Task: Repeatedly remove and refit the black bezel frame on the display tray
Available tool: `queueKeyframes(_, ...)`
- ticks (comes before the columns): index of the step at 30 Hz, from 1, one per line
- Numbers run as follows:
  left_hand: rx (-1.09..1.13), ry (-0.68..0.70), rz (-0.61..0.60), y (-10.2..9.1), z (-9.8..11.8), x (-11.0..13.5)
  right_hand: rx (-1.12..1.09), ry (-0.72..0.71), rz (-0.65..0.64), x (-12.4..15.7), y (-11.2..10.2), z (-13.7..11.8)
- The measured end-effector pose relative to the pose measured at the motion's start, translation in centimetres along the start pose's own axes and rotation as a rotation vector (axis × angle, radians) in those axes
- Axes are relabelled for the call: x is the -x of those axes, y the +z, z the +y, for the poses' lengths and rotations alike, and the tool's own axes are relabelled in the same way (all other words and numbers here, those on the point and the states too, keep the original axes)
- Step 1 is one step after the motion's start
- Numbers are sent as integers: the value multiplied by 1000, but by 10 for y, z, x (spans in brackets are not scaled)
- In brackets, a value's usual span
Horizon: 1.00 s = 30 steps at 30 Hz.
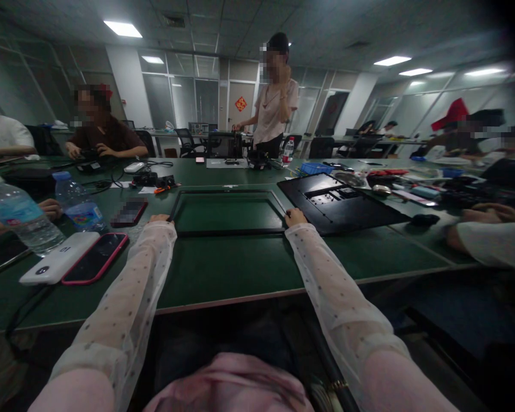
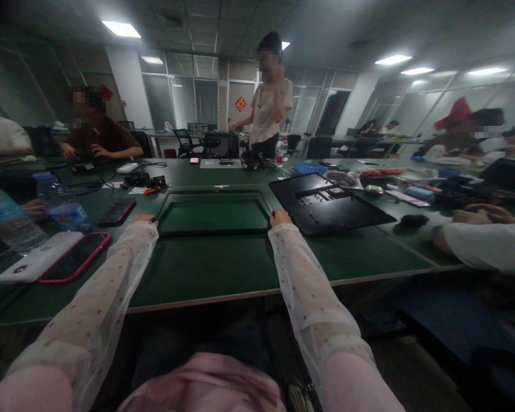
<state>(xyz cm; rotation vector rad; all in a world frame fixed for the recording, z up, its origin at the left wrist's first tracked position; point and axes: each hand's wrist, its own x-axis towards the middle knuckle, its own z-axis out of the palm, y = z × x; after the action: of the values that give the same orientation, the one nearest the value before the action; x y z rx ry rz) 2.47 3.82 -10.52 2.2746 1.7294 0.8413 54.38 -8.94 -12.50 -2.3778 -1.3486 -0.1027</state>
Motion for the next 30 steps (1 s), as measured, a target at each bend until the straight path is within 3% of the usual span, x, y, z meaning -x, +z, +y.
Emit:
queueKeyframes(3, -90, 25, 48, -7, 3, -3, -124, -45, 176, 2, -7, -5)
queueKeyframes(5, -33, 37, 132, -10, 6, -2, -215, -29, 325, 6, -14, -9)
queueKeyframes(7, 52, 8, 183, -11, 10, 1, -275, 44, 382, 10, -19, -13)
queueKeyframes(12, 90, -96, 115, -8, 16, 6, -313, 182, 282, 16, -23, -21)
queueKeyframes(18, 87, -118, 85, -5, 12, 2, -310, 200, 247, 21, -24, -27)
queueKeyframes(26, 11, -50, 114, -4, 7, -2, -255, 70, 313, 14, -15, -15)
queueKeyframes(30, -62, 36, 8, 0, -6, -8, -199, -8, 229, 6, -7, -8)
